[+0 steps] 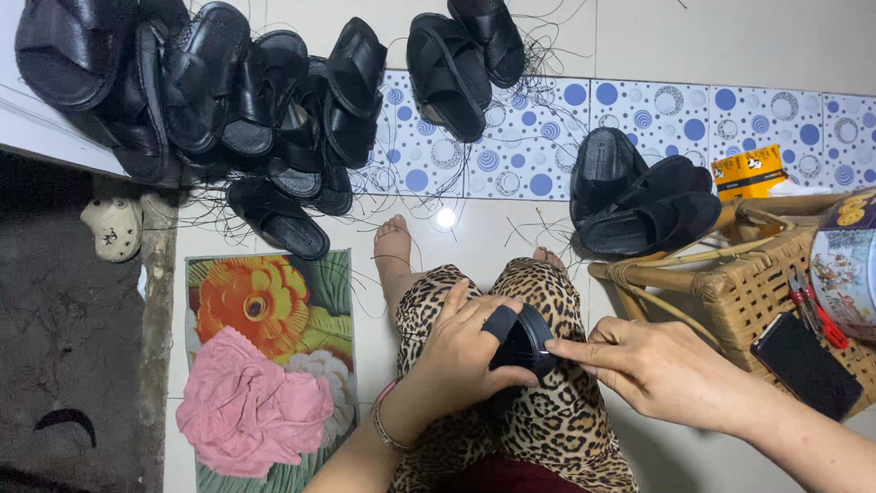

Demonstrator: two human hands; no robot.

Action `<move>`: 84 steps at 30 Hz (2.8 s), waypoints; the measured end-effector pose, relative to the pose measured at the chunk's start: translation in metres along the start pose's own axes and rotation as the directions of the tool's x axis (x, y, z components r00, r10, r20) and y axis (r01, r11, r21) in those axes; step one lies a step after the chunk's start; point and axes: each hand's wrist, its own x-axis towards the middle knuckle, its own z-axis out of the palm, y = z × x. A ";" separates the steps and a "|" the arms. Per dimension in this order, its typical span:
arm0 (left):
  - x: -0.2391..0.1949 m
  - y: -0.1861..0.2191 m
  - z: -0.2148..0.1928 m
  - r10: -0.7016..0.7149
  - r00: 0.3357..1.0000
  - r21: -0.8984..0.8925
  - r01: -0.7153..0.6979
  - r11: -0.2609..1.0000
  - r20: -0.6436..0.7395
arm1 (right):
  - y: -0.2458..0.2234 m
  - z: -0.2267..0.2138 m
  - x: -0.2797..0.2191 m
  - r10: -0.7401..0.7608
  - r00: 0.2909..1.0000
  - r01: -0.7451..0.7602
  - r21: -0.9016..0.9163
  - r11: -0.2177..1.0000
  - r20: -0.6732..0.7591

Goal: The person sits on the floor and sews a black sandal using a needle and thread. They repeatedly pull the thread through the sandal sole and upper, adjusting the sandal on their lap. Other sandals are visible on the floor nearby.

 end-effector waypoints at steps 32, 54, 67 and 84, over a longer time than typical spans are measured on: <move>-0.020 0.022 0.023 0.082 0.950 0.102 -0.054 0.993 -0.300 | -0.022 0.016 0.021 0.042 0.979 -0.007 0.173 0.985 -0.201; 0.012 0.061 -0.024 -0.510 0.774 -0.412 0.632 0.656 0.375 | 0.005 -0.029 -0.043 0.448 0.859 -0.409 -0.193 0.892 0.250; -0.001 0.050 -0.027 -0.669 0.657 -0.468 0.740 0.483 0.349 | -0.026 0.024 -0.005 0.070 0.954 0.260 0.919 0.295 -0.292; -0.040 0.012 0.001 -0.584 0.778 -0.918 0.374 0.133 0.233 | 0.019 0.025 0.005 0.328 0.925 -0.019 0.838 0.545 -0.192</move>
